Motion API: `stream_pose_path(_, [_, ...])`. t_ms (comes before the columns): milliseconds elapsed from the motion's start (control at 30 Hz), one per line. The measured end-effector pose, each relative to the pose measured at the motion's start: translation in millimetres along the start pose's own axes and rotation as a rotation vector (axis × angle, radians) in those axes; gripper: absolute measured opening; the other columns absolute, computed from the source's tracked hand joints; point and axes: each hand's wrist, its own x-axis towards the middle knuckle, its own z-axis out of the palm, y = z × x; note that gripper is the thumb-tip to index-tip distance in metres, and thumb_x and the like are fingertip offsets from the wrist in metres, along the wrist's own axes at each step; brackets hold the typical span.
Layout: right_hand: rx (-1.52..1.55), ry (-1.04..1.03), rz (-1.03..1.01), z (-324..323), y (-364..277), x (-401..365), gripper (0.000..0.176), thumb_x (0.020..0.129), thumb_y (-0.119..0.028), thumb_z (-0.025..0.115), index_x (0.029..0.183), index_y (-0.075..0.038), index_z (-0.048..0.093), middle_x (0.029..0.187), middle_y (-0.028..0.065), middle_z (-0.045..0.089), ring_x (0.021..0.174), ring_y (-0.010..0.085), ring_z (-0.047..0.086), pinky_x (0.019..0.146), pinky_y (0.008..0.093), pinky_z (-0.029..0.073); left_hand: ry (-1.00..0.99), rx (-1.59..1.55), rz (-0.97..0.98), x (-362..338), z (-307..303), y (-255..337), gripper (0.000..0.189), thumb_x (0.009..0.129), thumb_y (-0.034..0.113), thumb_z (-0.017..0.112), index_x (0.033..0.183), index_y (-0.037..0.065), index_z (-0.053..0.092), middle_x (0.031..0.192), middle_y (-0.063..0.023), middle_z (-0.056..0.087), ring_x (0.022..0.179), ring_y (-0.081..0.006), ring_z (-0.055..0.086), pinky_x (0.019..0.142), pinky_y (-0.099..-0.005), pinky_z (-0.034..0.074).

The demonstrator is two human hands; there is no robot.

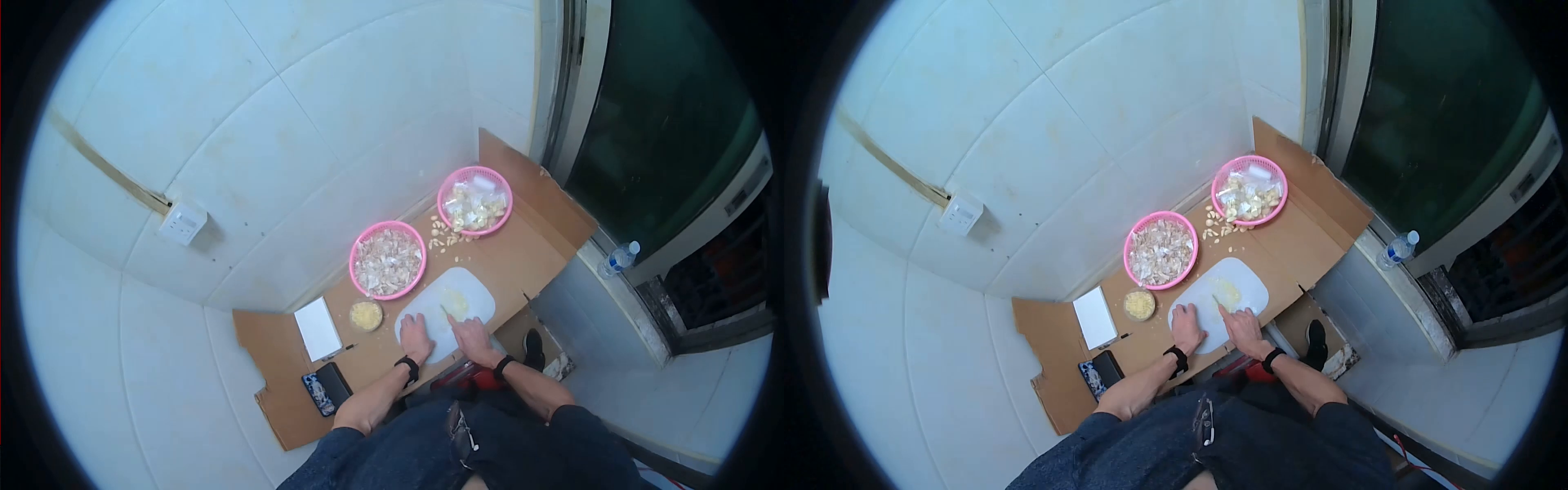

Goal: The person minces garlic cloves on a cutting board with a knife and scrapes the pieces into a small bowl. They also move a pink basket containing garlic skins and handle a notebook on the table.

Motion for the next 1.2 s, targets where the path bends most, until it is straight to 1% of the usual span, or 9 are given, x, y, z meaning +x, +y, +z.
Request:
stream_pose_path(133, [-0.007,0.010,-0.037,-2,-5,-4,0.050,0.101,-0.009,0.066,0.151,-0.004,0.062,0.084,0.0109,0.074,0.084,0.0282,0.072,0.087,0.0480,0.050,-0.064,-0.008,-0.030,0,-7,9,0.082,0.061,0.017,0.104,0.127,0.000,0.059,0.130,-0.0254,0.057,0.125,-0.0449,0.055,0.105,-0.0512,0.053])
stream_pose_path(400, [-0.005,-0.017,-0.051,-3,-12,-6,0.055,0.099,-0.010,0.068,0.153,-0.003,0.060,0.083,0.0105,0.073,0.082,0.0291,0.071,0.086,0.0467,0.050,0.008,-0.035,0.008,-1,-5,9,0.081,0.058,0.015,0.103,0.126,0.003,0.060,0.128,-0.0232,0.056,0.123,-0.0433,0.056,0.103,-0.0518,0.052])
stream_pose_path(467, [0.011,-0.027,-0.067,0,-10,-8,0.056,0.098,-0.010,0.068,0.154,-0.003,0.059,0.083,0.0105,0.073,0.082,0.0292,0.072,0.086,0.0466,0.050,-0.068,-0.016,-0.044,0,-7,10,0.087,0.060,0.016,0.104,0.132,0.001,0.058,0.131,-0.0251,0.056,0.126,-0.0442,0.055,0.105,-0.0513,0.052])
stream_pose_path(600, [-0.048,-0.068,-0.046,4,-7,-6,0.054,0.099,-0.011,0.068,0.152,-0.002,0.061,0.083,0.0111,0.073,0.082,0.0292,0.071,0.085,0.0459,0.049,0.007,-0.041,-0.022,0,-3,4,0.082,0.058,0.014,0.102,0.128,0.003,0.060,0.130,-0.0233,0.056,0.124,-0.0433,0.055,0.103,-0.0515,0.052])
stream_pose_path(767, [-0.008,-0.010,-0.061,-1,-11,-7,0.054,0.099,-0.011,0.068,0.152,-0.002,0.062,0.082,0.0109,0.072,0.080,0.0292,0.070,0.085,0.0452,0.049,-0.090,-0.005,-0.054,0,-8,11,0.088,0.061,0.017,0.104,0.134,0.001,0.057,0.131,-0.0249,0.056,0.127,-0.0442,0.054,0.105,-0.0511,0.052])
stream_pose_path(833, [0.035,-0.011,-0.013,5,-5,-11,0.053,0.101,-0.013,0.069,0.152,-0.006,0.062,0.080,0.0130,0.069,0.079,0.0324,0.068,0.083,0.0495,0.049,-0.067,-0.012,-0.041,-3,-6,9,0.087,0.061,0.017,0.104,0.133,0.001,0.057,0.131,-0.0250,0.056,0.127,-0.0440,0.054,0.105,-0.0511,0.052])
stream_pose_path(1000, [0.016,0.005,-0.027,7,-7,-9,0.052,0.100,-0.012,0.070,0.152,-0.007,0.064,0.081,0.0124,0.069,0.081,0.0318,0.069,0.084,0.0498,0.049,-0.020,-0.015,0.001,-3,-4,8,0.085,0.062,0.016,0.103,0.132,0.001,0.058,0.132,-0.0248,0.056,0.126,-0.0436,0.055,0.104,-0.0513,0.053])
stream_pose_path(1100, [0.003,0.004,-0.016,8,-3,-11,0.052,0.100,-0.012,0.070,0.151,-0.007,0.064,0.081,0.0116,0.069,0.082,0.0315,0.069,0.084,0.0501,0.049,-0.018,-0.046,-0.036,-2,-5,9,0.082,0.057,0.013,0.102,0.126,0.003,0.060,0.129,-0.0236,0.056,0.124,-0.0441,0.055,0.104,-0.0520,0.052])
stream_pose_path(1200, [-0.016,-0.005,-0.010,8,-2,-12,0.053,0.099,-0.012,0.071,0.151,-0.007,0.064,0.081,0.0109,0.070,0.081,0.0309,0.069,0.084,0.0504,0.049,-0.061,-0.027,-0.046,-1,-9,9,0.083,0.061,0.016,0.103,0.130,0.002,0.058,0.131,-0.0240,0.056,0.127,-0.0437,0.055,0.104,-0.0519,0.053])
